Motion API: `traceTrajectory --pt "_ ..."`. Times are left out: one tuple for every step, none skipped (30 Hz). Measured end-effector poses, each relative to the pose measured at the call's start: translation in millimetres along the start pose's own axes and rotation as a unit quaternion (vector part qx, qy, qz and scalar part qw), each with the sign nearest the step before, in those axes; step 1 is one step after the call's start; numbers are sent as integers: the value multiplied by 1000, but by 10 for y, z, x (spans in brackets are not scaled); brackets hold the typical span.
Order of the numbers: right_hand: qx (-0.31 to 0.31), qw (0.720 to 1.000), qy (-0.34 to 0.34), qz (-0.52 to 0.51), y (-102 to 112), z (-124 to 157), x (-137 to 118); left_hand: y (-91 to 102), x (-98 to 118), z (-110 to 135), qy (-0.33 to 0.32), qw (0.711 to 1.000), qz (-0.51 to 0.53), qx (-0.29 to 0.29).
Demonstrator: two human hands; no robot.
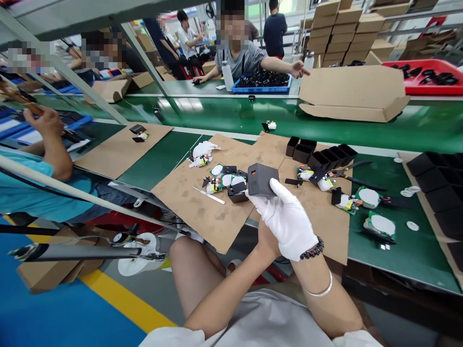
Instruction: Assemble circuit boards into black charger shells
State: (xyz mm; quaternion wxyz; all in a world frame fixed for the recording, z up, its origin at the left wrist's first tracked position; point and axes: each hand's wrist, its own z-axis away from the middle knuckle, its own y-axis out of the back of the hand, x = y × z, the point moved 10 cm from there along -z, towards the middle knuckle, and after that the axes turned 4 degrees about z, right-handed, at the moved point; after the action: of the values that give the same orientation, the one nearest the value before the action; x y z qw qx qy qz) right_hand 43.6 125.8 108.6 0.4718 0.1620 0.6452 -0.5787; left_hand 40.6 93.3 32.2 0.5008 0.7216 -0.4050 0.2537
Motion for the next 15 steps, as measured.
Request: traceTrajectory --pt "5 1000 -12 -20 10 -21 -2 4 31 11 -21 999 -42 5" --pt "9 999 -27 -31 16 -68 -23 16 70 26 -48 994 -94 18" --pt "14 999 -38 -26 24 -148 -76 35 112 43 -75 986 -145 39" --pt "23 999 -38 0 42 -269 -177 52 160 65 -107 974 -189 63" --pt "41 997 -25 52 81 -432 -331 68 209 91 -140 962 -219 88" --pt "67 988 5 137 136 -631 -547 77 253 119 -173 952 -229 111" --pt "103 959 62 255 185 -846 -842 72 289 147 -205 943 -232 126" --pt "164 890 125 406 236 -1044 -1178 53 318 173 -236 934 -234 134" --pt "227 780 143 565 273 -1246 -1445 23 343 197 -265 924 -238 138" --pt "238 740 136 614 308 -1491 -1585 -5 365 222 -291 915 -241 142" --pt "243 720 122 638 365 -1727 -1679 -24 383 248 -313 906 -242 151" --pt "245 702 101 661 429 -1941 -1735 -32 401 282 -333 896 -240 167" --pt "248 688 77 678 505 -2125 -1760 -24 418 325 -352 886 -232 194" --pt "252 675 51 691 582 -2278 -1761 -23 418 360 -363 878 -224 218" --pt "258 663 22 702 659 -2406 -1738 -38 401 379 -366 874 -217 233"
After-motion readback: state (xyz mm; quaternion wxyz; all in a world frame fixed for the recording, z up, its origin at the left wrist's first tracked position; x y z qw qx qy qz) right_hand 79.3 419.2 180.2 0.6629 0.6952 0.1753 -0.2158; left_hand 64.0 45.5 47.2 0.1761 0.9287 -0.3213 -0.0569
